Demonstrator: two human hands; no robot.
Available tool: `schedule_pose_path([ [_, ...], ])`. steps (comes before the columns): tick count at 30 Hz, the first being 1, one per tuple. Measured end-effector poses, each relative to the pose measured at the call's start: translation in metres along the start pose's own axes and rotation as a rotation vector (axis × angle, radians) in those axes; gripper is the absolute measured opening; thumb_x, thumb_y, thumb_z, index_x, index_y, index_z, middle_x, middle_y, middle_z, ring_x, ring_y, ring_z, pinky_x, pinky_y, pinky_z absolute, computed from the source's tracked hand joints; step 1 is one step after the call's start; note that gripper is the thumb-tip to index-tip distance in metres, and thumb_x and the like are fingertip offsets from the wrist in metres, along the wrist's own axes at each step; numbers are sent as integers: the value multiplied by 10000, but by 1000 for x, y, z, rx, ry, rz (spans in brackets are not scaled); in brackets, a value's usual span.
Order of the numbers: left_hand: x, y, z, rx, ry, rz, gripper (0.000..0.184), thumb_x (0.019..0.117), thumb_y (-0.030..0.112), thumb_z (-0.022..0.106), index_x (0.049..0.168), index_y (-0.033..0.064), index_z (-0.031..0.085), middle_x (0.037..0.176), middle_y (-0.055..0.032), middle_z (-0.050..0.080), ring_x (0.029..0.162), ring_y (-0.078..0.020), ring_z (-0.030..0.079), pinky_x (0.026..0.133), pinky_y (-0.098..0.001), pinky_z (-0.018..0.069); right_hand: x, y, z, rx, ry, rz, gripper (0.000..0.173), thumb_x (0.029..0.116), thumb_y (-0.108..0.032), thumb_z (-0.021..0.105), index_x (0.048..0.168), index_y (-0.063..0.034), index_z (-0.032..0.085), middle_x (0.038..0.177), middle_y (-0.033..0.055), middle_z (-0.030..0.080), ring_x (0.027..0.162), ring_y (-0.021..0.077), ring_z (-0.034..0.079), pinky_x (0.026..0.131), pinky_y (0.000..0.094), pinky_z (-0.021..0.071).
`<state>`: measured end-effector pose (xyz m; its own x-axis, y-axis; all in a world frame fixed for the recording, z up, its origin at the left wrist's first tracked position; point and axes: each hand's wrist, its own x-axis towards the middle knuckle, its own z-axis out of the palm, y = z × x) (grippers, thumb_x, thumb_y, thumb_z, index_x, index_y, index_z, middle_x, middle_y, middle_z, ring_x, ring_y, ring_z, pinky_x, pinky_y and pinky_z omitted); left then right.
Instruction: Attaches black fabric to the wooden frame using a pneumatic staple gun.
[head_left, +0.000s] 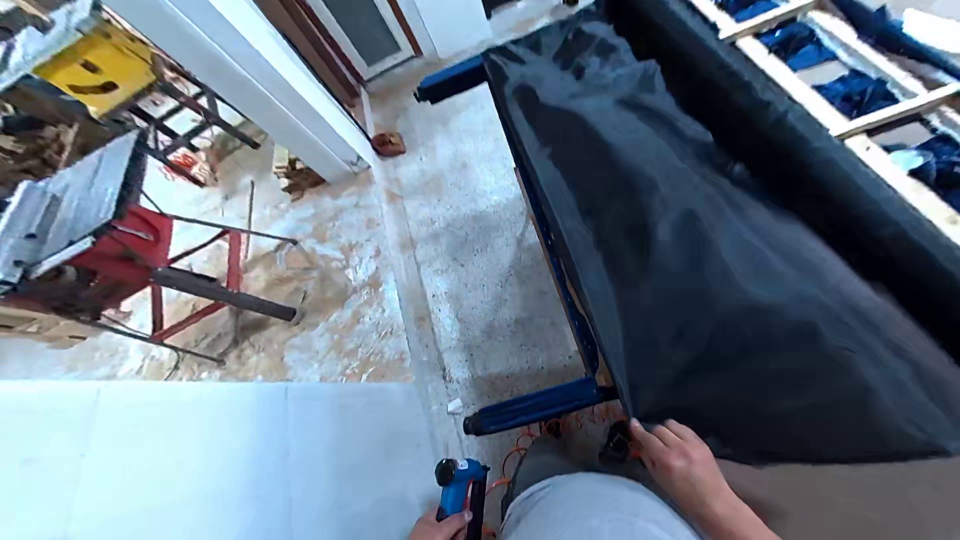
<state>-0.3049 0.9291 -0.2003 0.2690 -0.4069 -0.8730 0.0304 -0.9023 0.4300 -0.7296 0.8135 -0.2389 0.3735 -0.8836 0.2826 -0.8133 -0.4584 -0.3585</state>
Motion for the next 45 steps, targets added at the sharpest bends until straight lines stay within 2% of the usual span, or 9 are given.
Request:
schedule_pose_path([
  [3, -15, 2, 10, 121, 14, 36, 334, 935, 217, 711, 1146, -25, 618, 697, -89, 641, 559, -193, 633, 552, -355, 580, -4, -11, 30, 26, -86, -16, 273, 932, -103, 612, 1159, -101, 763, 795, 68, 700, 763, 253, 697, 697, 402, 599],
  [6, -22, 16, 21, 407, 18, 94, 364, 914, 266, 730, 1156, 10, 637, 759, -87, 695, 610, -194, 679, 608, -379, 603, -5, -11, 46, 66, -176, -8, 287, 929, -88, 632, 1193, -57, 740, 851, 109, 712, 820, 301, 703, 740, 440, 601],
  [9, -25, 34, 28, 763, -17, 174, 436, 866, 366, 727, 1216, 112, 680, 921, -43, 731, 790, -161, 717, 766, -423, 615, -2, -16, 50, 58, -190, -18, 272, 936, -79, 618, 1179, -44, 735, 839, 108, 703, 807, 299, 694, 726, 430, 595],
  [12, -30, 62, 41, 982, -112, 308, 442, 887, 355, 688, 1297, 190, 682, 1047, -42, 739, 953, -173, 707, 888, -474, 574, 0, -19, 50, 37, -189, -19, 271, 936, -70, 606, 1174, -45, 735, 832, 99, 697, 796, 286, 684, 716, 409, 583],
  [14, -34, 82, 56, 1076, -141, 413, 430, 900, 331, 683, 1323, 252, 680, 1086, -14, 748, 997, -156, 712, 918, -472, 576, 0, -18, 49, 34, -193, -3, 269, 937, -58, 607, 1174, -45, 734, 838, 102, 697, 806, 291, 684, 721, 410, 581],
  [23, -41, 165, 102, 1231, -9, 730, 392, 863, 290, 766, 1252, 249, 731, 959, -25, 763, 864, -202, 729, 782, -546, 589, -1, -17, 13, 118, -100, 57, 278, 935, -99, 621, 1185, -61, 736, 817, 90, 680, 798, 287, 668, 726, 412, 569],
  [30, -34, 203, 127, 1321, -14, 657, 357, 887, 279, 770, 1242, 278, 728, 873, -22, 752, 766, -189, 719, 726, -544, 584, -7, -17, 44, 129, -157, 88, 263, 964, -48, 586, 1190, -33, 720, 854, 117, 689, 834, 310, 676, 749, 435, 575],
  [36, -20, 218, 153, 1367, -48, 693, 294, 891, 323, 776, 1182, 294, 742, 848, -20, 746, 757, -200, 719, 696, -550, 586, -7, -15, 53, 97, -149, 86, 264, 979, -26, 557, 1186, -31, 719, 855, 117, 691, 840, 308, 679, 740, 428, 574],
  [45, -8, 225, 180, 1364, -38, 715, 220, 915, 327, 762, 1116, 238, 755, 847, -42, 742, 787, -220, 717, 712, -565, 569, -6, -12, 52, 125, -182, 91, 277, 972, -32, 564, 1206, -33, 712, 899, 119, 705, 885, 307, 683, 760, 425, 568],
])
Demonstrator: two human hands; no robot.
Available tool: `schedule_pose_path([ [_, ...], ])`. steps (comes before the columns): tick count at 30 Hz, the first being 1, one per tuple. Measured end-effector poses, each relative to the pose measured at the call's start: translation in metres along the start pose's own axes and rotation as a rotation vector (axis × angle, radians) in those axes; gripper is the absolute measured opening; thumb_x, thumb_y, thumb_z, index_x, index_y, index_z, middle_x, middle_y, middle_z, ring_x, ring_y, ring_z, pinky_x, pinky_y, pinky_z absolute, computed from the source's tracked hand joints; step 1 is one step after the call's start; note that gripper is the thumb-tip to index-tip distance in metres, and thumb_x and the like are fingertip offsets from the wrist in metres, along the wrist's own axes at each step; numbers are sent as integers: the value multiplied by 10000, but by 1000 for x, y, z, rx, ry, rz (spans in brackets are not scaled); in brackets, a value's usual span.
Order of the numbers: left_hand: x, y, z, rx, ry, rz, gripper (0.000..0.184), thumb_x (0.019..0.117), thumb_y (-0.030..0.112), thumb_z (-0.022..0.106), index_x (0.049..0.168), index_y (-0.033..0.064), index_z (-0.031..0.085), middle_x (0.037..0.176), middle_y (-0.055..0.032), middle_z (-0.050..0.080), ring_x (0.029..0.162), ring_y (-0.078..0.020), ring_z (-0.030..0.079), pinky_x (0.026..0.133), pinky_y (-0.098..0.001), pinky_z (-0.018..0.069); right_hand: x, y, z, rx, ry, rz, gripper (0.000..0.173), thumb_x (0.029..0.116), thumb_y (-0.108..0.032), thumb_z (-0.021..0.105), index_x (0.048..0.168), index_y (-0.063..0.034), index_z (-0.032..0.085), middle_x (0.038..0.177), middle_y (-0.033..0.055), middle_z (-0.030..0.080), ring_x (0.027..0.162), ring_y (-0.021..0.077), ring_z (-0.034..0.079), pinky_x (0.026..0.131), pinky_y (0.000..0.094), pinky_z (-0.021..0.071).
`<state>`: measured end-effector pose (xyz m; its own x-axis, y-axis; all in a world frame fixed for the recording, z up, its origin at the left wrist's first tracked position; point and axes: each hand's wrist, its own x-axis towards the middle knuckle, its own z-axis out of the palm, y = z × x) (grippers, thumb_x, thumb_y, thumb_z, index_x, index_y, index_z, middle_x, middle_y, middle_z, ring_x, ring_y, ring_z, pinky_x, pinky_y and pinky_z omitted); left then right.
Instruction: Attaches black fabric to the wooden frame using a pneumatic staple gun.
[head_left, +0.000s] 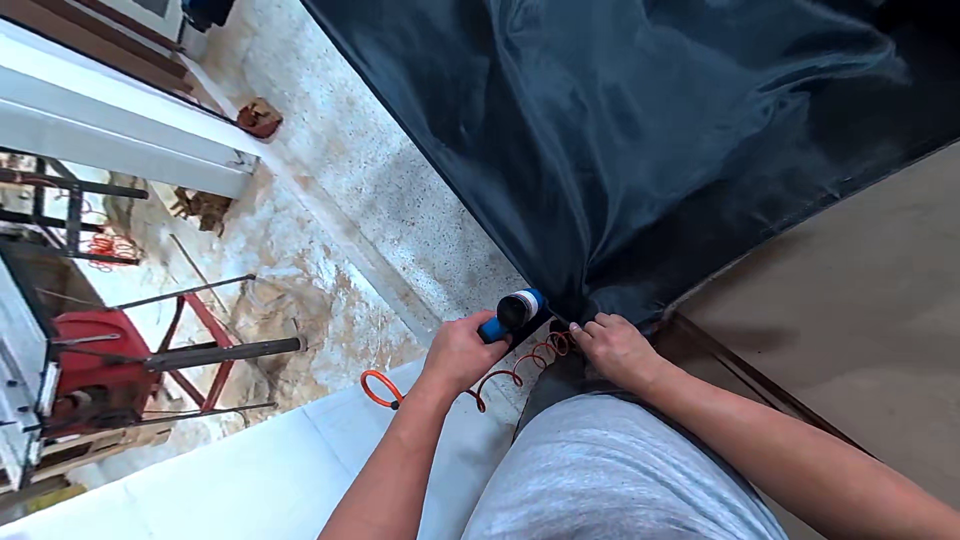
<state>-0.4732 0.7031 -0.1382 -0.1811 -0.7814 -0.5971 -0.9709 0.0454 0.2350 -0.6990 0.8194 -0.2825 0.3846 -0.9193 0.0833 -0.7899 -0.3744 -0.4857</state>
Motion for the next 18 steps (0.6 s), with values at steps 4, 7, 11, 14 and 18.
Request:
schedule_pose_path([
  [4, 5, 5, -6, 37, -4, -40, 180, 916, 323, 755, 1070, 230, 759, 843, -46, 736, 797, -235, 712, 715, -585, 556, 0, 1, 1, 6, -19, 4, 283, 971, -25, 559, 1215, -24, 704, 901, 125, 699, 884, 309, 680, 760, 427, 567],
  [7, 10, 13, -10, 88, -15, -69, 143, 905, 295, 752, 1022, 213, 759, 815, -63, 725, 781, -256, 706, 688, -585, 545, 0, 3, 3, 14, -9, 3, 278, 973, -25, 555, 1205, -23, 708, 893, 124, 697, 874, 309, 678, 752, 428, 563],
  [11, 9, 16, -5, 105, -68, -110, 133, 894, 284, 740, 987, 189, 728, 800, -78, 705, 766, -279, 696, 671, -595, 551, 0, 5, 6, 48, -18, 20, 275, 944, -4, 583, 1187, -23, 711, 901, 134, 703, 880, 325, 685, 780, 456, 575],
  [14, 9, 14, -1, 96, -87, -89, 125, 904, 278, 738, 1001, 199, 745, 802, -59, 712, 758, -246, 697, 682, -572, 555, 2, 8, 6, 32, -25, 19, 273, 946, -3, 580, 1182, -28, 715, 893, 127, 699, 875, 315, 682, 768, 438, 572],
  [18, 3, 6, -6, 62, -86, -97, 115, 890, 281, 733, 968, 198, 733, 777, -45, 700, 734, -229, 690, 658, -556, 555, 5, 8, 6, 28, -47, 5, 288, 953, -19, 576, 1209, -35, 707, 910, 124, 701, 894, 311, 680, 769, 436, 565],
])
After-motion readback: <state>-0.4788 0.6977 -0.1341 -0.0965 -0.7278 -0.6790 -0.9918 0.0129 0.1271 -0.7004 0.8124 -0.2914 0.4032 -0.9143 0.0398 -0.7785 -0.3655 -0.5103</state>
